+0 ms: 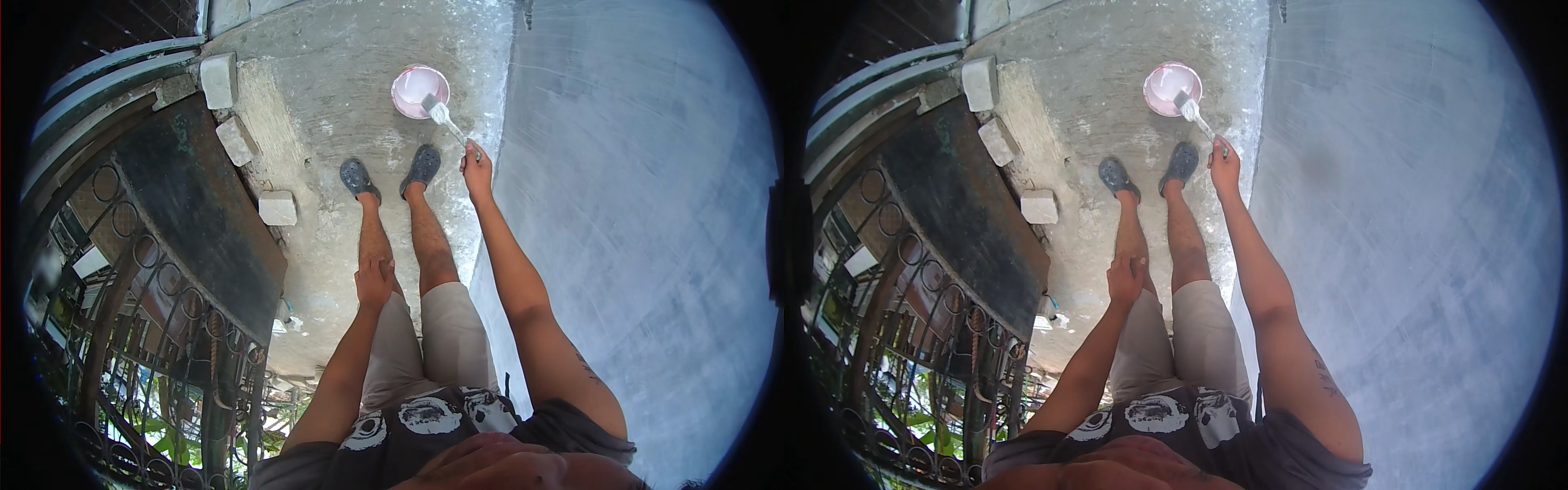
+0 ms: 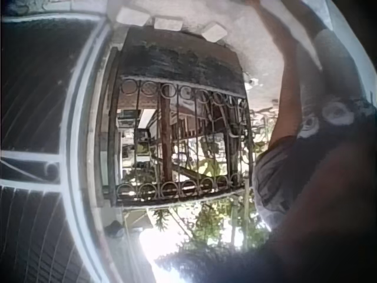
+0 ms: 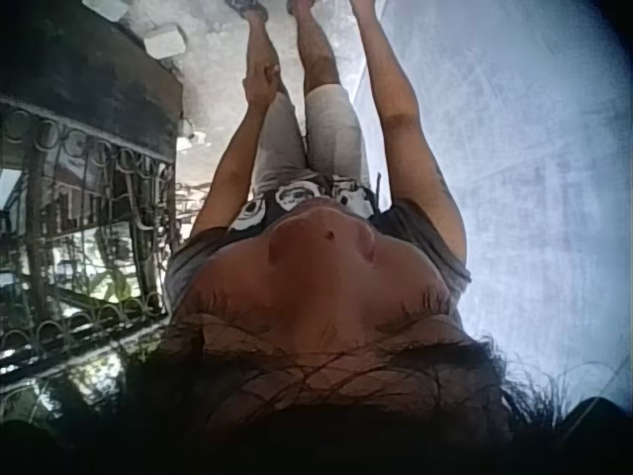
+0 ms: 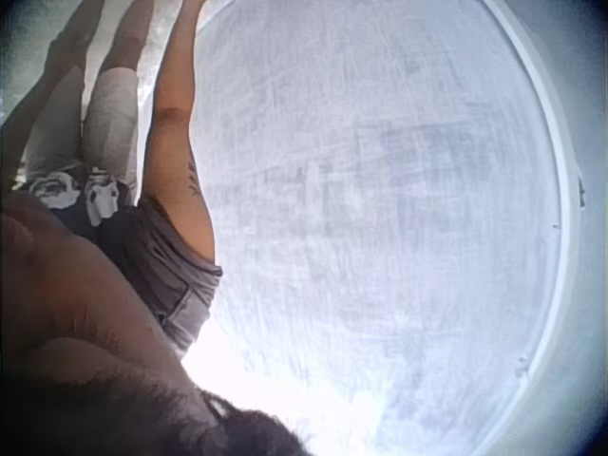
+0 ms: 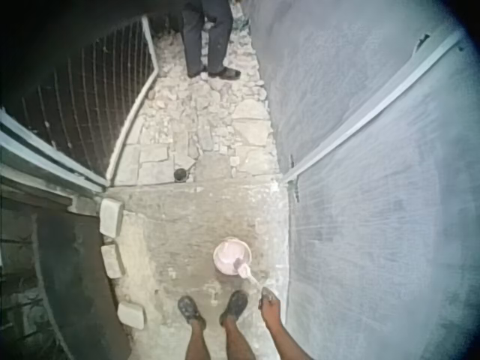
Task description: The person dips a paint brush into a bucket of paint on the ground and paints an outdoor wall with the paint brush.
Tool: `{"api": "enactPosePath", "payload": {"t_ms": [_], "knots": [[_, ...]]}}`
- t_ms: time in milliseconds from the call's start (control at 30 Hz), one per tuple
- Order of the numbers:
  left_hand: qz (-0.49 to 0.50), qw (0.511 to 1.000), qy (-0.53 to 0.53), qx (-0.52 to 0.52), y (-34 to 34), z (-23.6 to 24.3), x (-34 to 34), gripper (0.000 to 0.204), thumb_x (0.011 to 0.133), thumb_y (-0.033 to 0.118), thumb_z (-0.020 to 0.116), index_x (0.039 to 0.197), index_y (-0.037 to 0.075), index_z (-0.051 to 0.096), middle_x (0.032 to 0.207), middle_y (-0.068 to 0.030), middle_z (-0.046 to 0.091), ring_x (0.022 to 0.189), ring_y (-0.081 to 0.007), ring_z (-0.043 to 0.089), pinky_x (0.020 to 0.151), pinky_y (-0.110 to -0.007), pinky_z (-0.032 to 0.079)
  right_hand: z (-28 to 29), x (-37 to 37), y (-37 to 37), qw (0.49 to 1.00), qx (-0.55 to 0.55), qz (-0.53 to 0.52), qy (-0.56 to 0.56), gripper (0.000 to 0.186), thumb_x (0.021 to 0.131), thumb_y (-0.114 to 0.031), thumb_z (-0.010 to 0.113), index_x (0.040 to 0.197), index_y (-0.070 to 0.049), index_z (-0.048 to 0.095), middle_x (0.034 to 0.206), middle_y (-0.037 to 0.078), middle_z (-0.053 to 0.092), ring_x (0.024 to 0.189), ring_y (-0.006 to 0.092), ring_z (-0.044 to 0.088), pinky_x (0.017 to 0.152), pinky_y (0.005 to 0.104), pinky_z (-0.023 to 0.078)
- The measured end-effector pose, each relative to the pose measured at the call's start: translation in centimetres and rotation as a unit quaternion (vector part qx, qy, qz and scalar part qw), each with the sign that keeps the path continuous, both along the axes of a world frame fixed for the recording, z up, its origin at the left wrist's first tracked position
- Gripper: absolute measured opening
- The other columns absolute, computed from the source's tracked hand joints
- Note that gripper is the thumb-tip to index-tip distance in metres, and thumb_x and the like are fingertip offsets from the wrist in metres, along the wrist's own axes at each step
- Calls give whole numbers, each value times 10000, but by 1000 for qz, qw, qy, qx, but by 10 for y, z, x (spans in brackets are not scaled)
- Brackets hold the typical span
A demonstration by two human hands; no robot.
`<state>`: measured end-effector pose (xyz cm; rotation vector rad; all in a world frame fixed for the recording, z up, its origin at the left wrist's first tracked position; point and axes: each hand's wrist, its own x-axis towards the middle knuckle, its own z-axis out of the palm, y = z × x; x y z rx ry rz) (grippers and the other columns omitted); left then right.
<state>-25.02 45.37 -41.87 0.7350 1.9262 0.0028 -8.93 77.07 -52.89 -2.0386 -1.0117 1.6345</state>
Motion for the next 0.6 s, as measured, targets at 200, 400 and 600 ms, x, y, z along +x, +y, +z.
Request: {"api": "enactPosePath", "payload": {"t_ms": [200,400,600], "knots": [[-5,1000,-2,5,-4,-3,1,449,1006,463,585,1228,74,631,1252,-160,602,1205,-351,575,1014,-507,424,-20,7,-10,994,-10,-83,-69,381,1033,-253,603,1258,48,668,672,26,581,573,109,551,572,284,454],[-7,1000,-6,-9,-7,-2,-1,446,1003,461,590,1221,74,636,1283,-158,602,1229,-340,566,1026,-501,414,-8,31,-16,988,16,-75,-136,360,1011,-266,608,1195,24,716,686,45,619,583,126,581,595,304,464],[-19,999,21,33,-8,3,-19,459,1008,463,580,1207,53,634,1261,-170,614,1209,-352,571,1021,-501,416,63,53,1,990,-36,-135,-22,344,1035,-253,584,1222,20,679,640,-18,496,577,91,504,555,254,370]]}}
